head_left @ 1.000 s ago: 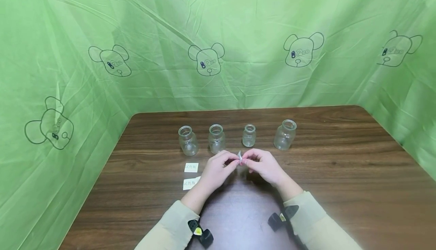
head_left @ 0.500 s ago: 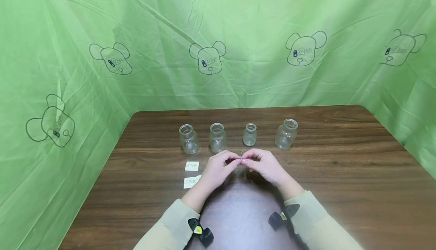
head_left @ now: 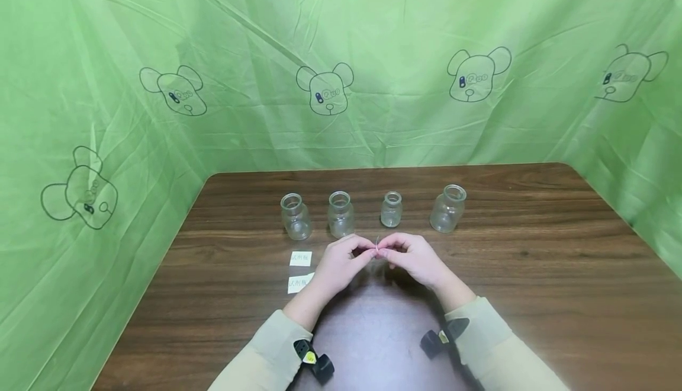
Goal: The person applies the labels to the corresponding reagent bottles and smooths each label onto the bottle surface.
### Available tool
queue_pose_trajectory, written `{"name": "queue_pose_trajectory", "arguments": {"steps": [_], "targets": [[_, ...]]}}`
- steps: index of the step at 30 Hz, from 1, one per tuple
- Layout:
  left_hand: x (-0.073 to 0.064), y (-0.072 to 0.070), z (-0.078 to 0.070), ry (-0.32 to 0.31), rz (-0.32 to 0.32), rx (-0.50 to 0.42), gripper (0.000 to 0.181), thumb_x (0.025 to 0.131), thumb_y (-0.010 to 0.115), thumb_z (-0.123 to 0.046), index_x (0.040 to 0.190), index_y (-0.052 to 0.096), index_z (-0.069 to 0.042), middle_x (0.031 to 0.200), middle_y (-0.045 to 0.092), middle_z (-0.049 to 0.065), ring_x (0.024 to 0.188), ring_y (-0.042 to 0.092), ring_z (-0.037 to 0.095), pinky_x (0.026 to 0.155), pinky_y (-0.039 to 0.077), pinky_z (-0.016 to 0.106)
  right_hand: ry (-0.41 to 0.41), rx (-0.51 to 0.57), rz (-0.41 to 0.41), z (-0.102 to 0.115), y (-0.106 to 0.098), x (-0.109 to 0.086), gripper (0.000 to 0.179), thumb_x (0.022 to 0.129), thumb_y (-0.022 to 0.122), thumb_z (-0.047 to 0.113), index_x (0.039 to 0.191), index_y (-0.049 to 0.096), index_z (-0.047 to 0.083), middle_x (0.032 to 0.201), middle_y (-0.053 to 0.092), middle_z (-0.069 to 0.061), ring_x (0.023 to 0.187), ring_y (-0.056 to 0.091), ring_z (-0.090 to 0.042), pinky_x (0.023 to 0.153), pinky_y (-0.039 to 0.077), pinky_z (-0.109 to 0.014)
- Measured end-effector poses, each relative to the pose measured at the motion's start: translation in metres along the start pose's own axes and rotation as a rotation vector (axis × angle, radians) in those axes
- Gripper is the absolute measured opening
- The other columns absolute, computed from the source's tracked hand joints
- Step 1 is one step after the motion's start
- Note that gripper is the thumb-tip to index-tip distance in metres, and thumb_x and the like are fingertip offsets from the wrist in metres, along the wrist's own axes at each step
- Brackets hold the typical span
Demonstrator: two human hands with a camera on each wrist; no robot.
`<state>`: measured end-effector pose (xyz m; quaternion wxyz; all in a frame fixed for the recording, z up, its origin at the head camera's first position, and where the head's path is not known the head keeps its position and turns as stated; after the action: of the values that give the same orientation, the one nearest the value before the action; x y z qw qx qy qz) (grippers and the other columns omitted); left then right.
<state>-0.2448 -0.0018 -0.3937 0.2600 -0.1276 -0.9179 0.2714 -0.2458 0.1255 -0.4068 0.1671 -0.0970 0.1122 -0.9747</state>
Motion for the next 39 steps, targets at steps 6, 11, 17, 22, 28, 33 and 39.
{"name": "queue_pose_trajectory", "arguments": {"steps": [6,11,17,22,28,33,39], "targets": [[-0.001,0.000,-0.002,0.011,-0.011,0.005,0.010,0.087,0.067,-0.026,0.090,0.070,-0.017,0.084,0.064,-0.012,0.077,0.056,0.002,0.068,0.047,0.023,-0.020,0.014,0.011,-0.009,0.000,0.001,0.009,0.089,0.060,0.001,0.093,0.064,-0.006,0.085,0.065,-0.023,0.067,0.059,-0.020,0.060,0.050,-0.026],[-0.001,0.003,-0.003,0.019,0.002,-0.016,0.011,0.086,0.068,-0.025,0.091,0.071,-0.016,0.085,0.066,-0.010,0.079,0.058,0.003,0.070,0.048,0.023,-0.076,0.001,0.040,-0.006,0.003,-0.001,0.007,0.090,0.058,0.003,0.089,0.061,-0.003,0.080,0.061,-0.021,0.064,0.056,-0.011,0.061,0.049,-0.026],[-0.001,0.005,0.000,0.001,0.003,-0.043,0.010,0.085,0.069,-0.023,0.091,0.071,-0.015,0.085,0.066,-0.010,0.080,0.059,0.004,0.071,0.049,0.023,-0.099,-0.020,0.029,-0.005,0.003,-0.001,0.005,0.090,0.057,0.002,0.089,0.059,-0.002,0.079,0.059,-0.021,0.062,0.056,-0.011,0.060,0.049,-0.026],[-0.001,0.005,-0.001,0.016,-0.011,-0.043,0.009,0.083,0.071,-0.020,0.089,0.069,-0.013,0.083,0.066,-0.008,0.077,0.059,0.005,0.069,0.049,0.023,-0.085,0.013,0.011,-0.005,0.002,0.000,0.007,0.089,0.058,0.000,0.092,0.061,-0.006,0.080,0.061,-0.021,0.062,0.057,-0.012,0.060,0.049,-0.026],[-0.002,0.006,-0.005,0.056,0.010,-0.029,0.011,0.083,0.072,-0.020,0.091,0.069,-0.013,0.085,0.066,-0.006,0.079,0.059,0.004,0.069,0.049,0.024,-0.063,0.017,0.000,-0.004,0.001,0.000,0.007,0.088,0.059,0.001,0.090,0.060,-0.005,0.074,0.061,-0.018,0.062,0.057,-0.014,0.055,0.046,-0.024],[-0.002,0.004,-0.007,0.081,0.013,-0.034,0.009,0.086,0.067,-0.015,0.094,0.071,-0.012,0.089,0.067,-0.005,0.082,0.059,0.005,0.071,0.049,0.024,-0.072,0.025,0.001,-0.003,0.002,0.000,0.007,0.086,0.060,-0.002,0.089,0.058,-0.008,0.074,0.060,-0.020,0.063,0.059,-0.019,0.058,0.048,-0.026],[-0.002,0.004,-0.004,0.046,-0.005,-0.041,0.008,0.086,0.068,-0.017,0.092,0.071,-0.012,0.087,0.067,-0.005,0.081,0.059,0.004,0.071,0.049,0.023,-0.076,-0.022,0.014,0.003,0.004,-0.001,0.004,0.085,0.058,-0.009,0.089,0.058,-0.008,0.073,0.058,-0.026,0.065,0.059,-0.031,0.061,0.049,-0.026]]}}
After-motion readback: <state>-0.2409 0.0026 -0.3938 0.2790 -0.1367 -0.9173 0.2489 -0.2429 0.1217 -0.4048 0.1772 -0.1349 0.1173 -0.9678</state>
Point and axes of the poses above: each hand's wrist, its own x-axis towards the middle knuckle, its own y-axis out of the palm, z = x × y, the point moved 9 cm from there along x, towards the middle knuckle
